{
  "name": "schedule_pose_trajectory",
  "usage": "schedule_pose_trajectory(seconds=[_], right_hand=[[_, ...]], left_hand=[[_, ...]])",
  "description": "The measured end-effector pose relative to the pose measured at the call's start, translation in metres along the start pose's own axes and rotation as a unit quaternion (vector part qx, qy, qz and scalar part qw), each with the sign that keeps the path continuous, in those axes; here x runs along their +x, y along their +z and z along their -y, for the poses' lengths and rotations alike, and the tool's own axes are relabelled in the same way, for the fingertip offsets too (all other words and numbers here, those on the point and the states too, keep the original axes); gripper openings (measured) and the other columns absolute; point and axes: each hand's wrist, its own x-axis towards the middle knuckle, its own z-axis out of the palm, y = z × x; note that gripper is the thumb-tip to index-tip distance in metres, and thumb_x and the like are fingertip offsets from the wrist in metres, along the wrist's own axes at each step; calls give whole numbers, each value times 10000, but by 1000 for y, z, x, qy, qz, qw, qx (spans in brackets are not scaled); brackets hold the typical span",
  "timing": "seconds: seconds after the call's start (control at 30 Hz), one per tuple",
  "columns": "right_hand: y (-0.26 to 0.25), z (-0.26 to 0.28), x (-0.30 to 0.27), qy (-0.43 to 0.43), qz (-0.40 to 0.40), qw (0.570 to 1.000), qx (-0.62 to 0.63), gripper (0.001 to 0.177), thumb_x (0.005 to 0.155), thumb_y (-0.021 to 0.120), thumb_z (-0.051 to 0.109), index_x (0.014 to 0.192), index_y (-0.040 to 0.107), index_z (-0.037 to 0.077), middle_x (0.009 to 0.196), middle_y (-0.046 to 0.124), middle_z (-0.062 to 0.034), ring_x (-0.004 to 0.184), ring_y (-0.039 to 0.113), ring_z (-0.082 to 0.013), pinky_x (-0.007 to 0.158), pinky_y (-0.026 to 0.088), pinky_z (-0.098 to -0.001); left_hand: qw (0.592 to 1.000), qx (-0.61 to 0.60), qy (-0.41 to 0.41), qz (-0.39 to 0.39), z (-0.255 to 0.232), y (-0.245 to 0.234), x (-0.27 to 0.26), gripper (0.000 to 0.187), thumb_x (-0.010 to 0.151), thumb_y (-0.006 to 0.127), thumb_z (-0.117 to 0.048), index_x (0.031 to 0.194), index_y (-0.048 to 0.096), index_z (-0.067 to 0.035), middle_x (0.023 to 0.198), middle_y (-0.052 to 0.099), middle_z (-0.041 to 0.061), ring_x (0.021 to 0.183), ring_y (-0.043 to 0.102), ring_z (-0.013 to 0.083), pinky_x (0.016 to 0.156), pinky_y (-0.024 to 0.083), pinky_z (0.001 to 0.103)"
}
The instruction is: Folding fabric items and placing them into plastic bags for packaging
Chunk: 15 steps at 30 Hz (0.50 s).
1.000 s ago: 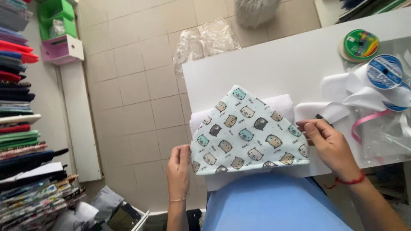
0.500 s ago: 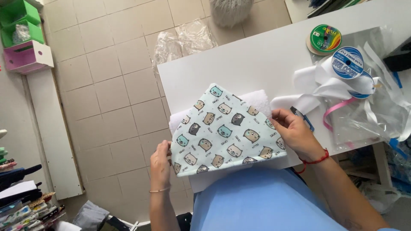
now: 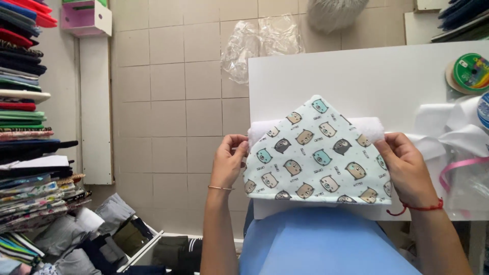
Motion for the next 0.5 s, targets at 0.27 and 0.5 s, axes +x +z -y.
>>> schedule_pose_trajectory(seconds=[0.27, 0.5], right_hand=[[-6, -13, 6, -27, 35, 999, 28, 131, 835, 526, 32, 964, 547, 47, 903, 582, -61, 778, 537, -127, 667, 471, -249], [-7, -12, 8, -43, 34, 996, 66, 149, 732, 617, 40, 866, 553, 51, 836, 607, -68, 706, 558, -113, 573, 480, -236]], left_hand=[[991, 108, 72, -14, 2, 4, -6, 254, 789, 523, -346, 879, 629, -133, 882, 568, -16, 741, 582, 94, 672, 445, 222], [992, 104, 64, 37, -20, 5, -11, 167, 785, 576, -266, 699, 579, -123, 694, 591, -52, 656, 528, 48, 603, 393, 197]])
